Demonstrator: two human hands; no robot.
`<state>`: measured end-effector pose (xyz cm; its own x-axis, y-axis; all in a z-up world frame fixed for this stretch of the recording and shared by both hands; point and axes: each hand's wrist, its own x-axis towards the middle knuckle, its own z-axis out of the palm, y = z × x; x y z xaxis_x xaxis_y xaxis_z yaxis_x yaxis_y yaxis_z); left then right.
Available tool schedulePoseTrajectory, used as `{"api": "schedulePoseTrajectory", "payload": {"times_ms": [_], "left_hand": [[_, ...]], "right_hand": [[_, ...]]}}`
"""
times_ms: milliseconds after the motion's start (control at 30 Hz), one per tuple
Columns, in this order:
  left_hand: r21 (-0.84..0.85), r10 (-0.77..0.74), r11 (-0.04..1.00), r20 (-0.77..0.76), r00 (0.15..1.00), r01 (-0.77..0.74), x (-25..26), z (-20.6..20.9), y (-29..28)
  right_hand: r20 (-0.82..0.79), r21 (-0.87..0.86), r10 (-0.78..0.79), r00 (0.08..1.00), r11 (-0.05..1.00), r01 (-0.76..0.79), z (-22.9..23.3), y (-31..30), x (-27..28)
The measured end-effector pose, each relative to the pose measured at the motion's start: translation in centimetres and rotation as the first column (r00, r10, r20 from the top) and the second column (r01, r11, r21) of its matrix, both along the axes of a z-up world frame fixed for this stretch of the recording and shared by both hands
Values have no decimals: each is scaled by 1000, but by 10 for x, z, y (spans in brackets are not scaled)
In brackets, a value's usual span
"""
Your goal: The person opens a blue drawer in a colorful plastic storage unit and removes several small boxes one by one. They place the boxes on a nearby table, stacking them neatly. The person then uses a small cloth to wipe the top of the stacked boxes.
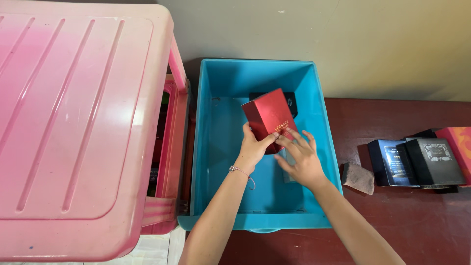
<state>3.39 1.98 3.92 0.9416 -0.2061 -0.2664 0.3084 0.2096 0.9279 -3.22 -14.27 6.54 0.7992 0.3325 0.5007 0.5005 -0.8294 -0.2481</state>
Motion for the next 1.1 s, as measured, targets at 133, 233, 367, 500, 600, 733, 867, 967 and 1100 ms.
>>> {"api": "schedulePoseTrajectory", "payload": {"times_ms": [133,233,367,500,600,733,867,967,1100], "left_hand": [[2,-39,999,50,998,39,0,4,2],[-95,-85,991,83,993,93,2,11,6],[-147,-168,974,58,984,175,2,18,9],[-57,-177,981,104,979,183,3,17,4],[-62,-170,982,129,977,179,4,13,1],[5,-163,986,229,960,167,0,13,-6],[354,-217,935,641,737,-33,-8,15,-5],[433,-266,901,603,752,-29,-11,18,-3],[482,-293,875,584,757,-33,-9,19,0]], "right_hand": [[-17,181,-166,986,969,167,-11,-12,4],[-273,554,-171,947,776,300,-15,-26,13],[-557,831,307,772,231,507,-14,-43,24],[-530,838,410,742,124,531,-14,-50,27],[-512,843,429,744,88,530,-13,-51,28],[-485,853,437,757,46,520,-7,-49,27],[-464,860,426,777,4,511,-3,-48,27],[-420,878,461,782,-10,478,-3,-48,27],[-421,878,475,773,0,478,-6,-50,28]]}}
